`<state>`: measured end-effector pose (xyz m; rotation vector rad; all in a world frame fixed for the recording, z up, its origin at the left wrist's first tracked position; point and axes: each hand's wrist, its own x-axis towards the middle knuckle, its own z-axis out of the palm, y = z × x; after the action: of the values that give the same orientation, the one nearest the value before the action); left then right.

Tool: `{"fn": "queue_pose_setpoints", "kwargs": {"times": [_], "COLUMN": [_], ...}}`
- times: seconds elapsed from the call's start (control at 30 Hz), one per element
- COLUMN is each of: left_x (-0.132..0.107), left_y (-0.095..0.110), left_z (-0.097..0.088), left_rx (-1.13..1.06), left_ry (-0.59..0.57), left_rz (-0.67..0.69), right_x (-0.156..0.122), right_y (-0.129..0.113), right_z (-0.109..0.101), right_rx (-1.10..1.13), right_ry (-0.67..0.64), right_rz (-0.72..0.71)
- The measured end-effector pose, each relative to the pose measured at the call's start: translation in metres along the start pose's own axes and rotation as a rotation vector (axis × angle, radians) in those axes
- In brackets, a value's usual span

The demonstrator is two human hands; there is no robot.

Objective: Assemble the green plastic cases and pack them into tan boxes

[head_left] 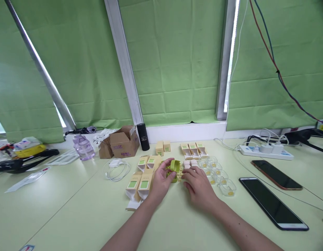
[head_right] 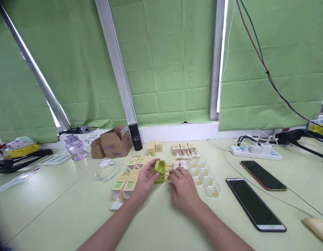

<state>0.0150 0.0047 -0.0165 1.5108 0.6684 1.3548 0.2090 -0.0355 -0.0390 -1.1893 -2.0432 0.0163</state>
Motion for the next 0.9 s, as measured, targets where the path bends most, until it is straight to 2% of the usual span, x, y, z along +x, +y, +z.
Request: {"fn": "queue_pose_setpoints", "kwargs": {"times": [0.2,0.43,0.7,0.9], "left_x": [0.0009,0.0,0.0002,0.0003], "left_y": [-0.0045,-0.0049,-0.0058,-0.0069], "left_z": [0.0019,0.0032,0.0029,0.0025], "left_rx": [-0.225,-0.321,-0.313,-0.269], "left_ry": [-0.019,0.006,0.005,0.03], "left_rz": [-0.083,-0.17,-0.149,-0.144], "right_x": [-0.0037,-0.0033,-0.0018,0.0005], "right_y": [-0.0074,-0.007,-0.0059,-0.0001], "right_z": [0.0044,0.0065,0.0079,0.0079], "right_rx": [-0.231,-0.303,-0.331,-0.219], "right_ry": [-0.193,-0.288,-0.263,-0.059], "right_rz": [-0.097,-0.12,-0.134,-0.131]}}
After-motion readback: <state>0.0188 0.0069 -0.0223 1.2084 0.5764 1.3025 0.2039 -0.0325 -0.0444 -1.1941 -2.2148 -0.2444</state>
